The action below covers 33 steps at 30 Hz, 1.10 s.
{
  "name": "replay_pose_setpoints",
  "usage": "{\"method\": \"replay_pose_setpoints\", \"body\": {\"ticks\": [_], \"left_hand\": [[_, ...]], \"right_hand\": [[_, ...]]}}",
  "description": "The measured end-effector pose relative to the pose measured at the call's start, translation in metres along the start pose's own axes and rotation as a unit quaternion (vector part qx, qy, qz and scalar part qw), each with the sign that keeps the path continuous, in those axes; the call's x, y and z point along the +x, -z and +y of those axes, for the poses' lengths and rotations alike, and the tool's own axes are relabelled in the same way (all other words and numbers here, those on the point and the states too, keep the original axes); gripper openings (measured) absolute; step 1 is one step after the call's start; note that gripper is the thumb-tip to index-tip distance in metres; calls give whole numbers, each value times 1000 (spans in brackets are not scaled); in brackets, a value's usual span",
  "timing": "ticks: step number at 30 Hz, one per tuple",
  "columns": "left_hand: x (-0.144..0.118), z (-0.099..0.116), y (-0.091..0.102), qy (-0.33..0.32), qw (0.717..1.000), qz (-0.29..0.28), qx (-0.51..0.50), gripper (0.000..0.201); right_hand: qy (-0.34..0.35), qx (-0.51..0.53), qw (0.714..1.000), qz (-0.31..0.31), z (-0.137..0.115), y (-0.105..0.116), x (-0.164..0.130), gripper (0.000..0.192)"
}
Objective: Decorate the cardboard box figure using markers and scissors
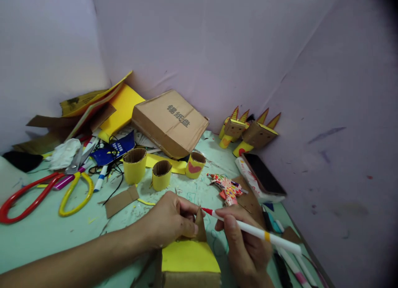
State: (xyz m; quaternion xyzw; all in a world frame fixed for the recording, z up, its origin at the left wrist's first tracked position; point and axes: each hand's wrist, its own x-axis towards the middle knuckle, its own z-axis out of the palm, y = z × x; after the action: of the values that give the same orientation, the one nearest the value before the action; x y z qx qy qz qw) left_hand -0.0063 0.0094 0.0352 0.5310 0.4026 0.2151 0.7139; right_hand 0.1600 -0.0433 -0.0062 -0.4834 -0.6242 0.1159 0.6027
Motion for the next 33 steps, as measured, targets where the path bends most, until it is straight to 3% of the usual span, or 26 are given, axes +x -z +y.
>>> {"method": "replay_pose_setpoints", "body": {"ticks": [9,15,22,28,33], "left_hand": [[0,0,1,-2,1000,6,13,3],[5,-8,2,8,1000,12,8,7],[4,-7,5,-1,1000,0,3,5],[4,-6,4,5,1000,5,11,14],[3,-7,3,4,1000,8,11,5]], "right_hand": [[49,-4,997,-53,5,9,9,16],[71,-27,997,-18,5,10,7,15],[100,-23,991,-88,-3,8,15,16],[78,-5,995,-60,-8,9,12,17],[82,-3,995,-54,-5,9,12,17]]}}
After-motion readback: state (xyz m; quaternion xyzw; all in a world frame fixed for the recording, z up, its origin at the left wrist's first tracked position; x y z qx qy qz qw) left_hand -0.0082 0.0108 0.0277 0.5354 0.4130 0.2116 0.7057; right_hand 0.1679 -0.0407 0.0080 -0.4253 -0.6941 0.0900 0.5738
